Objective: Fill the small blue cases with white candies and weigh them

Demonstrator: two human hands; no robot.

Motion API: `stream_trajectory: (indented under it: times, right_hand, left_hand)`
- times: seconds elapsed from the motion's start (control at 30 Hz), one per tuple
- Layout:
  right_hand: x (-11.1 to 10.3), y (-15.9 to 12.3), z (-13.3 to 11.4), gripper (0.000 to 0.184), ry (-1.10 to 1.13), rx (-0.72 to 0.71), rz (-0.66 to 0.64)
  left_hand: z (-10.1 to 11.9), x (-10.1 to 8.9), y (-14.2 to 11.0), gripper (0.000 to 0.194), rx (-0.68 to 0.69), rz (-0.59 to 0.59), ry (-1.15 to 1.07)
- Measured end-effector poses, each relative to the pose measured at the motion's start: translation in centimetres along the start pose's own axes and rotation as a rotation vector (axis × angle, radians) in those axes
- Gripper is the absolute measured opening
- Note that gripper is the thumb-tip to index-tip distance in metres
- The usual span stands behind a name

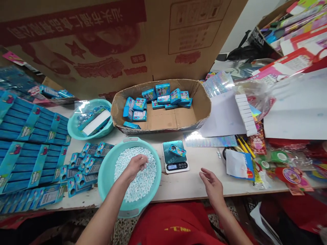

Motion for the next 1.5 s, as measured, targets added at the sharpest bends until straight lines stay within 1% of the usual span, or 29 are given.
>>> stream_trajectory:
  times: [0.07,0.13,0.17,0.23,0.3,0.37,0.43,0.5,0.57,0.63,0.7,0.73,0.77,0.83,0.9,1.0,1.07,1.1,1.17,1.27,1.4,1.5]
  right_hand:
    - [-0.2,0.2,0.3,0.054,0.011,-0.012,0.009]
    - [-0.5,0.4,0.6,0.053,0.02,-0.018,0.018]
    - [-0.7,0.5,0.7,0.052,0.024,-0.023,0.023]
    - [-1.2,0.6,1.1,0.05,0.03,-0.032,0.03]
    - [-1.9,0.6,1.5,0.05,0.033,-0.024,0.046]
    - [-2.5,0.7,1.9,0.051,0.034,-0.005,0.069]
    - [-2.9,0.8,2.2,0.052,0.034,0.018,0.087]
    - [-3.1,0.9,2.3,0.054,0.036,0.034,0.094]
    - [-3.1,0.9,2.2,0.054,0.03,0.038,0.091]
    - [-3.0,1.0,2.0,0.054,0.015,0.029,0.08]
    - [-2.8,1.1,1.7,0.054,0.001,0.019,0.066]
    - [-2.7,1.2,1.5,0.054,-0.002,0.015,0.063]
    - [-2.6,1.2,1.4,0.054,-0.003,0.01,0.061]
    - [-2.4,1.2,1.2,0.053,0.0,0.004,0.056]
    - [-2.3,1.2,1.1,0.053,0.007,0.005,0.046]
    - [-1.9,1.0,1.1,0.054,0.006,0.018,0.037]
    - [-1.7,0.8,1.2,0.054,-0.004,0.02,0.025]
    - [-1.5,0.7,1.3,0.054,-0.008,0.019,0.019]
    - [-1.2,0.5,1.4,0.054,-0.01,0.016,0.006]
    - [-0.8,0.3,1.5,0.054,-0.015,0.018,-0.011]
    - [-0.5,0.0,1.5,0.055,-0.024,0.022,-0.029]
    - [-0.5,-0.1,1.5,0.057,-0.02,0.03,-0.029]
  left_hand:
    - [2.8,2.5,0.5,0.021,0.099,-0.029,0.281]
    - [5.2,5.1,1.4,0.014,0.275,-0.033,0.559]
    - [6.1,6.4,1.9,0.014,0.366,-0.026,0.697]
    - [7.1,8.5,2.8,0.019,0.5,-0.007,0.943]
    - [7.4,9.8,3.6,0.025,0.544,-0.006,1.118]
    - [7.3,10.4,4.0,0.029,0.559,0.006,1.21]
    - [7.3,10.6,4.1,0.03,0.573,0.024,1.238]
    - [7.4,10.7,4.2,0.029,0.591,0.031,1.216]
    - [7.7,10.7,4.2,0.024,0.601,0.033,1.135]
    - [8.0,10.4,4.2,0.017,0.572,0.041,0.958]
    - [8.0,9.6,4.2,0.008,0.458,0.029,0.684]
    - [7.9,8.9,4.1,0.007,0.391,0.023,0.536]
    - [7.6,8.1,3.9,0.011,0.333,0.025,0.404]
    - [6.6,5.9,3.2,0.018,0.272,0.065,0.228]
    - [5.0,3.3,2.4,0.02,0.253,0.143,0.17]
    - [1.5,-0.2,1.2,0.02,0.167,0.247,0.18]
    - [-0.8,-1.8,0.7,0.019,0.11,0.275,0.202]
    - [-1.9,-2.2,0.4,0.019,0.089,0.273,0.214]
    - [-3.4,-2.6,0.1,0.019,0.066,0.262,0.225]
    - [-4.2,-2.2,-0.3,0.018,0.066,0.253,0.24]
    - [-3.7,-1.5,-0.5,0.015,0.095,0.246,0.298]
    - [-3.1,-1.4,-0.4,0.015,0.108,0.253,0.318]
Point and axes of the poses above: each hand's wrist, its own y-axis towards the middle knuckle, its own x-axis out of the palm, z = x × y, the point moved 1 cm from there along y, towards the middle knuckle, and after that the axes turned 9 degrees about -x, right-handed, at the moved point
